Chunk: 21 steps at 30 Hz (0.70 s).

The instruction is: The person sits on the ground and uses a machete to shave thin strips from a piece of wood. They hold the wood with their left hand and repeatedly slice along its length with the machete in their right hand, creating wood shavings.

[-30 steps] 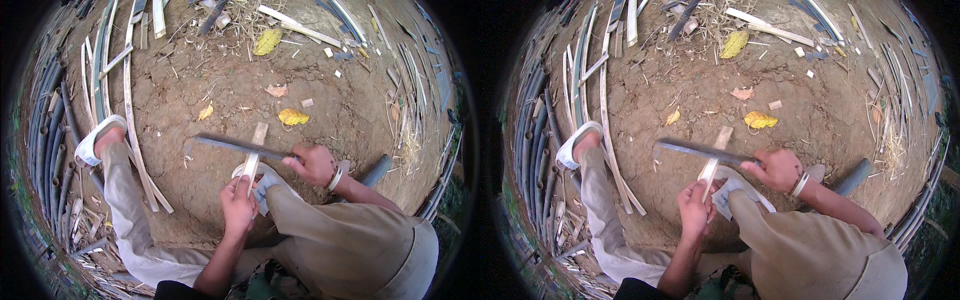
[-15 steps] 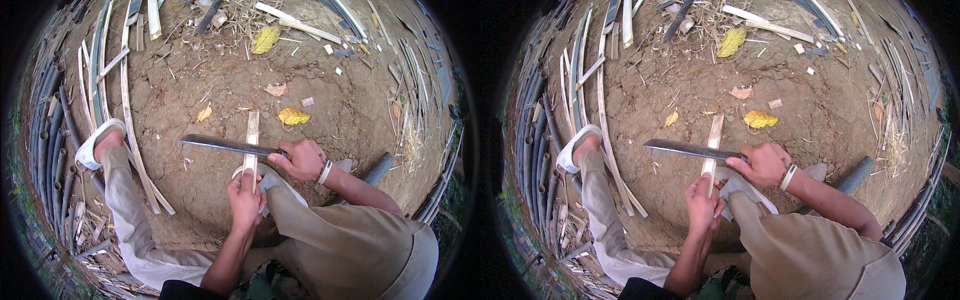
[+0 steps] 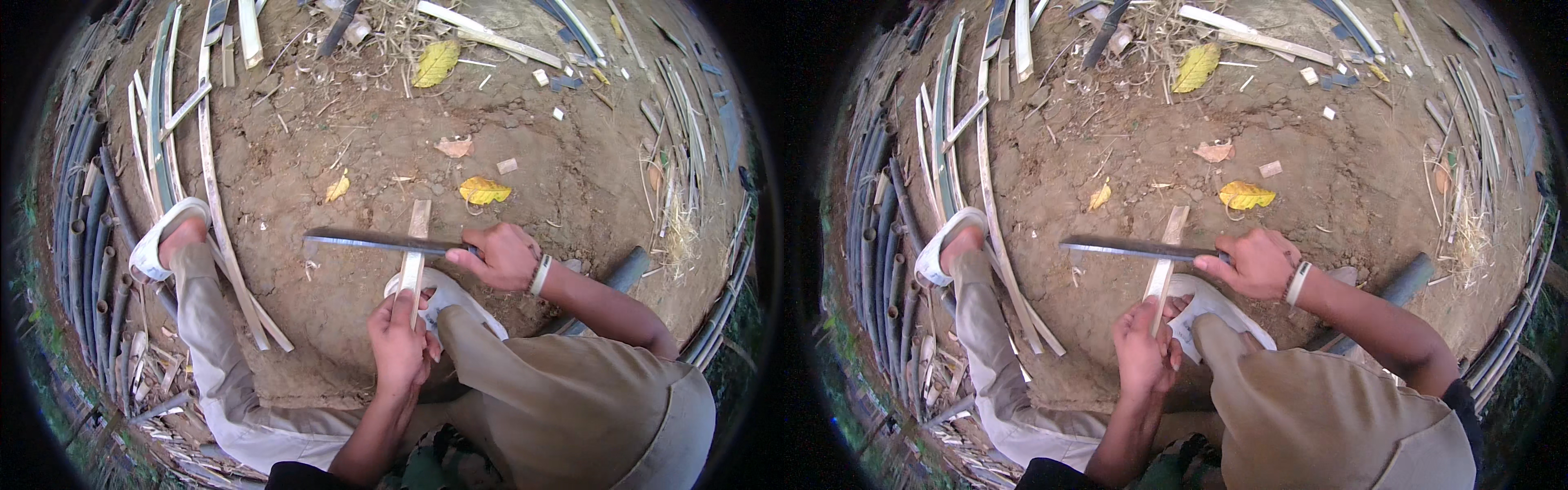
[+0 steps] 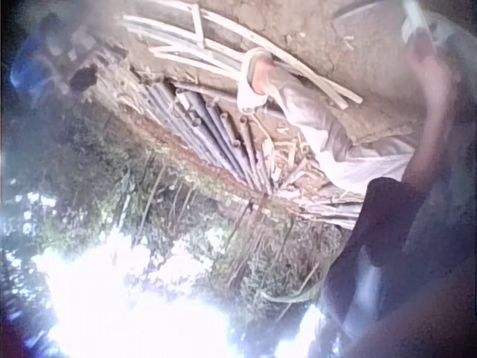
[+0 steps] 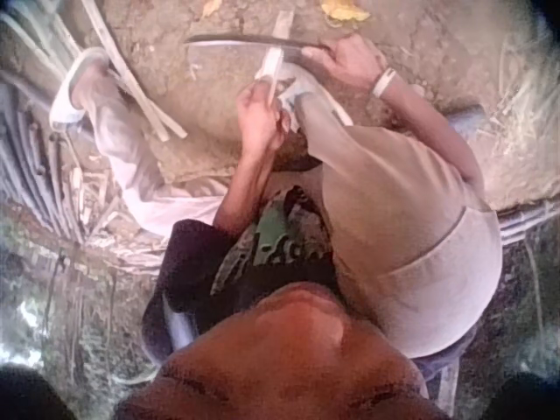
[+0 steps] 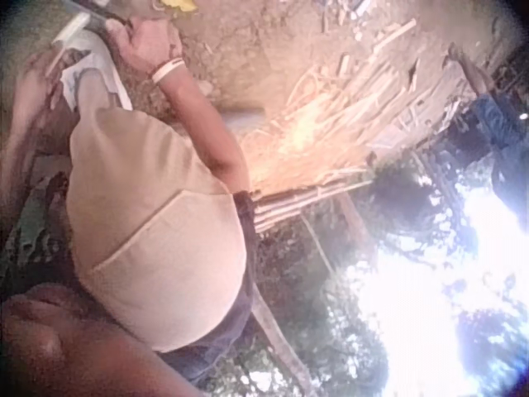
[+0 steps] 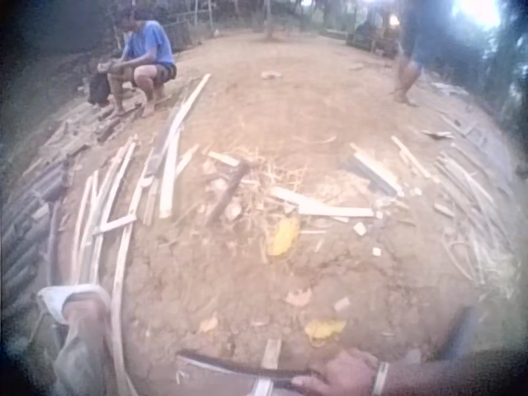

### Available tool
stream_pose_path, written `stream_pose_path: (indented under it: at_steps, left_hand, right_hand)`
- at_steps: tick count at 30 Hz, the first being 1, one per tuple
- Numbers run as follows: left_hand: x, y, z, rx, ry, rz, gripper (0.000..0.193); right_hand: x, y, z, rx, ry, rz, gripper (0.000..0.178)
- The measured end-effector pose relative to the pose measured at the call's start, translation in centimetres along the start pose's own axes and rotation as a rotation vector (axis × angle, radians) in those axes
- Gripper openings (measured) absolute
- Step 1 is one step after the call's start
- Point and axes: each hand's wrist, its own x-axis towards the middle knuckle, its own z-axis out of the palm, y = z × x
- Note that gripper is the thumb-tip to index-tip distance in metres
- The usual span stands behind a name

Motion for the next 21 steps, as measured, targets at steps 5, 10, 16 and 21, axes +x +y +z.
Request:
stream_pose_path:
  at_steps: [5, 10, 16, 21]
  left_hand:
    - [0.5, 0.3, -0.3, 0.001, 0.010, 0.020, 0.029]
    - [0.5, 0.0, -0.3, -0.003, -0.007, 0.031, 0.030]
    - [0.4, 0.0, -0.1, -0.024, -0.031, 0.021, 0.029]
    - [0.8, 0.1, -0.4, -0.011, -0.022, 0.004, 0.029]
  right_hand:
    - [0.6, -0.3, -0.4, -0.029, -0.060, 0.020, 0.061]
    - [0.2, -0.4, -0.3, -0.025, -0.029, -0.053, 0.062]
    - [0.8, 0.0, -0.3, -0.027, -0.069, 0.018, 0.063]
    - [1.5, 0.0, -0.4, -0.013, -0.010, 0.025, 0.056]
